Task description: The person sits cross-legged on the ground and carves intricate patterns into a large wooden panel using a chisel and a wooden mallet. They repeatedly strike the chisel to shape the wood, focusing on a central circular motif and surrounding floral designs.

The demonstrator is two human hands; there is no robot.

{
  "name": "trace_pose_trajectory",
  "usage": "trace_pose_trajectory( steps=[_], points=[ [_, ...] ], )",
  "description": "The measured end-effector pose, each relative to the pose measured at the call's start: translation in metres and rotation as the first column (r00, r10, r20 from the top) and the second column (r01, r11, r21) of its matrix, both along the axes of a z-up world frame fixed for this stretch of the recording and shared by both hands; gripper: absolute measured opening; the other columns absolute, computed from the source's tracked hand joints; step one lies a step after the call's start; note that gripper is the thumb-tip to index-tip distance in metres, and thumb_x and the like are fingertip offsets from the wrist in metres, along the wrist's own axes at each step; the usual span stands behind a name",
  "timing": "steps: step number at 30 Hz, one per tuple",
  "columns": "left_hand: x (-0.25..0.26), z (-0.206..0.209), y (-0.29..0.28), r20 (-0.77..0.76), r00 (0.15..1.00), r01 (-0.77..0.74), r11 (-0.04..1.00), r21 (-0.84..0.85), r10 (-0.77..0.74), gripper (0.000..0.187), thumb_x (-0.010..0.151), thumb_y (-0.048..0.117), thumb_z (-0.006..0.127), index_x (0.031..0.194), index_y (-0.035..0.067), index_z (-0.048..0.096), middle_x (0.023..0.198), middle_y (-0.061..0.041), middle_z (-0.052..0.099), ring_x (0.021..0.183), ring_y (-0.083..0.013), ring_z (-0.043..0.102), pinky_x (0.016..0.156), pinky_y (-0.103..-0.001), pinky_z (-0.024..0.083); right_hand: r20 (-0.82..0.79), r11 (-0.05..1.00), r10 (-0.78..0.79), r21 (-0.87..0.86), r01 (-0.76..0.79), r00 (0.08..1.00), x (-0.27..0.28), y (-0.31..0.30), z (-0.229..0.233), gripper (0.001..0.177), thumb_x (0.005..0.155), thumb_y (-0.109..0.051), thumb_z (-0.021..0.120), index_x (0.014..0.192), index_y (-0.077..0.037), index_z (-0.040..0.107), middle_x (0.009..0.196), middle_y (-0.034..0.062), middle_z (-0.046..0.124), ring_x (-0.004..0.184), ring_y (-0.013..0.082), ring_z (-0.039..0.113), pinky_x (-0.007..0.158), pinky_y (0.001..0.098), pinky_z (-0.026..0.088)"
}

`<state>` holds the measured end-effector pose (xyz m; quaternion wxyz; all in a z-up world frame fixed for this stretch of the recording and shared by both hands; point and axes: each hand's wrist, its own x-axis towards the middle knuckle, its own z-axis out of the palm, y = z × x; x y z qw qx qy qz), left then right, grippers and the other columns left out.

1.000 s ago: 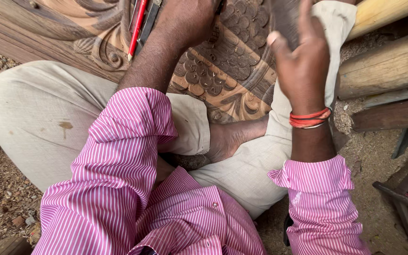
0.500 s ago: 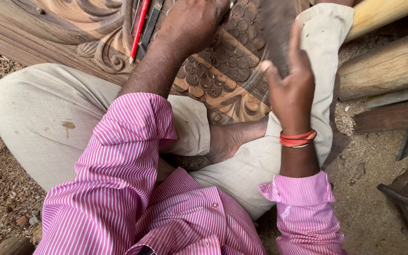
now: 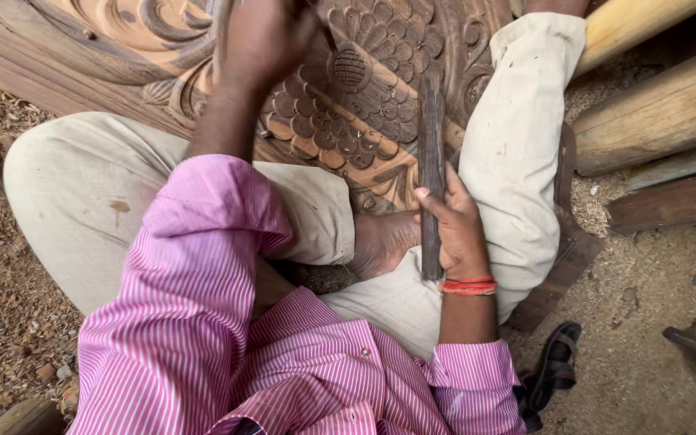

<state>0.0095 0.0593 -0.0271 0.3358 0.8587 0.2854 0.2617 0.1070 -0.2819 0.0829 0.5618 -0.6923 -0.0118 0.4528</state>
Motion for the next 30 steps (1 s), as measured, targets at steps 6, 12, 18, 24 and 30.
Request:
trace_pose_trajectory(
  steps=[6,12,18,24,30],
  points=[
    [0.032,-0.048,-0.029,0.038,0.926,-0.373,0.926,-0.055,0.375,0.013,0.098,0.021,0.073,0.099,0.009,0.068,0.077,-0.01,0.068,0.064,-0.0304,0.067,0.057,-0.046,0.054,-0.079,0.996,0.036,-0.076,-0.042,0.996,0.023,-0.002,-0.01,0.066,0.095,-0.009,0.071,0.157,-0.006,0.048,0.097,0.0039,0.067,0.08,0.0118,0.067,0.065,0.0241,0.057],
    [0.02,-0.056,-0.018,0.147,0.945,-0.285,0.956,-0.065,0.291,0.021,0.095,0.018,0.078,0.1,0.004,0.064,0.086,-0.012,0.069,0.073,-0.0259,0.069,0.063,-0.042,0.058,-0.209,0.998,-0.038,-0.064,0.026,0.977,0.022,0.014,0.005,0.075,0.087,-0.007,0.067,0.156,-0.013,0.038,0.097,-0.0004,0.069,0.085,0.0127,0.074,0.07,0.0276,0.062],
    [0.02,-0.037,-0.029,-0.044,0.973,-0.233,0.95,-0.209,0.228,0.023,0.097,0.022,0.077,0.094,0.002,0.066,0.089,-0.013,0.067,0.075,-0.0254,0.07,0.066,-0.042,0.059,0.092,0.994,0.093,-0.066,-0.088,0.991,0.007,0.027,0.006,0.084,0.094,-0.005,0.074,0.168,-0.008,0.035,0.095,0.0048,0.064,0.069,0.0092,0.061,0.058,0.0209,0.051],
    [0.021,-0.024,-0.031,-0.044,0.973,-0.23,0.942,-0.245,0.226,0.021,0.097,0.022,0.076,0.092,0.003,0.068,0.087,-0.014,0.069,0.077,-0.0266,0.073,0.068,-0.044,0.06,0.515,0.912,0.397,-0.13,-0.389,0.76,0.012,0.096,0.062,0.09,0.097,-0.023,0.076,0.165,-0.004,0.021,0.129,0.0058,0.069,0.101,0.0112,0.072,0.084,0.0241,0.063],
    [0.026,-0.029,-0.031,-0.07,0.968,-0.249,0.959,-0.138,0.241,0.023,0.095,0.024,0.077,0.093,0.002,0.069,0.085,-0.017,0.07,0.077,-0.0327,0.072,0.068,-0.049,0.058,0.915,0.695,0.39,-0.218,-0.685,0.105,0.043,0.17,0.108,0.041,0.114,-0.022,0.069,0.143,-0.001,0.049,0.119,0.0128,0.068,0.106,0.0223,0.071,0.093,0.0332,0.061]
  ],
)
